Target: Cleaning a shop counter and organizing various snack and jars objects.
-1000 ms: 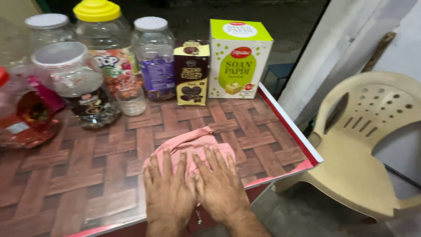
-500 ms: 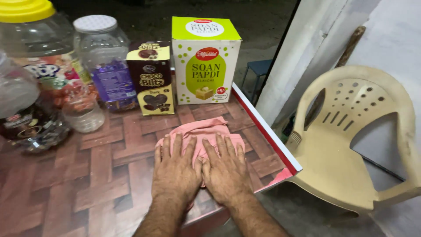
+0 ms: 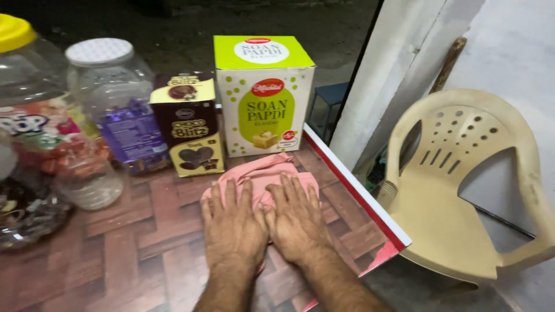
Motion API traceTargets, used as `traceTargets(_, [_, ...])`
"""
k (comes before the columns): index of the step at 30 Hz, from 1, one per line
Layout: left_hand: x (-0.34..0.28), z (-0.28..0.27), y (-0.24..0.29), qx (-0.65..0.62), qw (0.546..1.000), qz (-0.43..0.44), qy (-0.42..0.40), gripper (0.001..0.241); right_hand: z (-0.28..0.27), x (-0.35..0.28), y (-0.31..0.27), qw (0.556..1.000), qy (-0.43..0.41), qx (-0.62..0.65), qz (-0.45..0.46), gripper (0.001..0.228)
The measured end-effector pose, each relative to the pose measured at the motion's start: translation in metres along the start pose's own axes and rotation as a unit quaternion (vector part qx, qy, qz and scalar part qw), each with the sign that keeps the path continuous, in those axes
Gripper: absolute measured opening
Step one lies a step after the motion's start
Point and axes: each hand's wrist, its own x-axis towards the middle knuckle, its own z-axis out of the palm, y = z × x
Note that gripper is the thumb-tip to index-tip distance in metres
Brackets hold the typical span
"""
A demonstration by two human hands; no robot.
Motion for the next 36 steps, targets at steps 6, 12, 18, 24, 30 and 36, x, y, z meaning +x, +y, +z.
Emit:
traceTargets(6, [-0.017,-0.003,-0.027,-0.03,0.998,0.019,0.044,0.069,-0.012,-0.005,-0.036,1.0,-0.019,0.011,0.021,0.05])
traceTargets(12, [-0.052,-0.021,-0.11,-0.021,0.995,-0.021,0.099,0.068,0.002,-0.013,-0.125,0.999,-0.038,0.02,-0.025,0.055])
traceTargets(18, [-0.106,-0.05,-0.218,0.033,0.987,-0.086,0.131,0.068,0.036,-0.022,-0.237,0.99,-0.054,0.061,-0.114,0.057])
traceTargets(24, [-0.161,-0.083,-0.31,0.085,0.976,-0.136,0.148,0.068,0.052,-0.043,-0.345,0.976,-0.049,0.089,-0.195,0.055])
traceTargets(30, [-0.204,-0.098,-0.348,0.107,0.965,-0.177,0.163,0.069,0.054,-0.065,-0.398,0.966,-0.066,0.092,-0.231,0.055])
traceTargets(36, [-0.23,-0.104,-0.357,0.098,0.967,-0.185,0.143,0.068,0.053,-0.09,-0.411,0.961,-0.039,0.087,-0.26,0.052])
